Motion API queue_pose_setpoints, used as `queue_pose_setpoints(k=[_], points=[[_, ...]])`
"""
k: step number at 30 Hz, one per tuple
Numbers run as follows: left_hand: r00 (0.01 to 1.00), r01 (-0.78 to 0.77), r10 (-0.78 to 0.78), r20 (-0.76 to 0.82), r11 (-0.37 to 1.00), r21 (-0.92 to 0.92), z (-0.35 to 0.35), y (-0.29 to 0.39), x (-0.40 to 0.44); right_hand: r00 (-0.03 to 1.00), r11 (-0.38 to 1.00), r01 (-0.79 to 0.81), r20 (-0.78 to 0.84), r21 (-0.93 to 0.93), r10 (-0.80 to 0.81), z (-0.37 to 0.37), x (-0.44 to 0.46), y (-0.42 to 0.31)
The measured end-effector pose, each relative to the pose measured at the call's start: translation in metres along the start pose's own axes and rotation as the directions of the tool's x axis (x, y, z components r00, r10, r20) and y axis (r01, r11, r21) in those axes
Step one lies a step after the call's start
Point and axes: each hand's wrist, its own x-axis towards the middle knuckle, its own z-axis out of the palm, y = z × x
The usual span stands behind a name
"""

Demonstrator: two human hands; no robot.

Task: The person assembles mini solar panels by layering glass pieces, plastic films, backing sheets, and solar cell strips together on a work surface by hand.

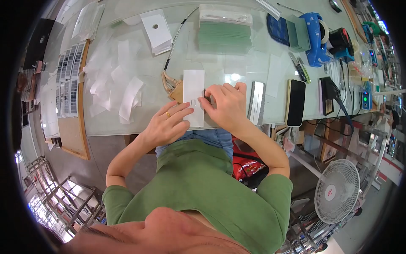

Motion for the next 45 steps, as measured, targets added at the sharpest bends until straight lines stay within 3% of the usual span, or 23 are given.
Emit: queue_pose_setpoints(k=[3, 5, 7, 9, 12, 13, 14, 15, 16, 17, 18, 19, 20, 21, 24, 27, 37, 40, 42, 43, 45], points=[[0.998, 0.013, -0.011, -0.056, 0.999, 0.032, 0.011, -0.001, 0.0, 1.0, 1.0, 0.018, -0.018, -0.013, -0.018, -0.007, -0.004, -0.003], [0.995, 0.027, -0.025, -0.098, 0.999, 0.021, 0.013, -0.003, 0.002, 0.947, 0.948, 0.316, 0.053, 0.034, -0.318, -0.019, -0.005, -0.011], [0.989, 0.043, -0.057, -0.136, 0.994, -0.1, 0.006, -0.004, 0.007, 0.921, 0.922, 0.385, 0.07, -0.026, -0.383, -0.012, -0.015, -0.012], [0.984, 0.036, -0.061, -0.165, 0.989, -0.147, -0.004, -0.007, 0.018, 0.767, 0.651, 0.559, 0.02, -0.514, -0.642, -0.003, -0.018, -0.009], [0.986, 0.056, -0.11, -0.125, 0.927, -0.371, -0.027, -0.015, 0.04, 0.772, 0.704, 0.503, -0.106, -0.501, -0.627, -0.02, -0.002, -0.013], [0.979, 0.162, -0.201, -0.02, 0.838, -0.521, -0.042, -0.014, 0.049, 0.782, 0.749, 0.448, -0.191, -0.488, -0.593, -0.029, 0.007, -0.019], [0.958, 0.268, -0.27, 0.098, 0.717, -0.644, -0.052, -0.014, 0.057, 0.834, 0.854, 0.398, -0.255, -0.334, -0.488, -0.038, 0.018, -0.027], [0.923, 0.343, -0.323, 0.208, 0.445, -0.827, -0.052, -0.017, 0.059, 0.83, 0.851, 0.403, -0.257, -0.336, -0.494, -0.047, 0.025, -0.029], [0.885, 0.418, -0.334, 0.324, 0.265, -0.869, -0.053, -0.025, 0.06, 0.947, 0.964, 0.261, -0.182, -0.052, -0.266, -0.056, 0.03, -0.029], [0.841, 0.484, -0.318, 0.439, 0.075, -0.872, -0.05, -0.03, 0.06, 0.998, 0.976, 0.051, -0.035, 0.213, -0.044, -0.062, 0.034, -0.027], [0.837, 0.447, -0.301, 0.457, -0.105, -0.888, -0.042, -0.029, 0.059, 0.996, 0.958, -0.085, 0.056, 0.275, 0.072, -0.065, 0.037, -0.026], [0.839, 0.447, -0.296, 0.457, -0.105, -0.889, -0.036, -0.03, 0.055, 0.996, 0.959, -0.087, 0.054, 0.271, 0.075, -0.064, 0.038, -0.022], [0.795, 0.458, -0.297, 0.529, -0.28, -0.844, -0.032, -0.031, 0.051, 0.954, 0.825, -0.294, 0.206, 0.483, 0.219, -0.058, 0.037, -0.016], [0.748, 0.451, -0.285, 0.6, -0.446, -0.773, -0.029, -0.032, 0.047, 0.872, 0.607, -0.489, 0.382, 0.627, 0.308, -0.052, 0.036, -0.01], [0.668, 0.534, -0.318, 0.672, -0.424, -0.732, -0.026, -0.029, 0.039, 0.84, 0.507, -0.542, 0.448, 0.67, 0.305, -0.035, 0.028, 0.005], [0.612, 0.611, -0.348, 0.71, -0.362, -0.704, -0.033, -0.021, 0.038, 0.8, 0.498, -0.599, 0.501, 0.627, 0.331, -0.029, 0.028, 0.009], [0.619, 0.615, -0.471, 0.629, -0.209, -0.761, -0.024, -0.008, 0.033, 0.782, 0.51, -0.614, 0.55, 0.602, 0.294, -0.029, 0.028, 0.0], [0.649, 0.574, -0.488, 0.583, -0.188, -0.797, -0.022, -0.005, 0.032, 0.814, 0.52, -0.578, 0.483, 0.629, 0.322, -0.024, 0.021, 0.001], [0.647, 0.559, -0.529, 0.549, -0.16, -0.813, -0.025, -0.003, 0.033, 0.912, 0.481, -0.344, 0.165, 0.807, 0.375, -0.017, 0.016, -0.004], [0.647, 0.557, -0.532, 0.546, -0.159, -0.815, -0.026, -0.003, 0.033, 0.914, 0.482, -0.342, 0.166, 0.807, 0.371, -0.019, 0.014, -0.002], [0.651, 0.574, -0.536, 0.538, -0.116, -0.81, -0.027, -0.002, 0.034, 0.936, 0.649, -0.353, 0.244, 0.674, 0.255, -0.024, 0.01, 0.003]])
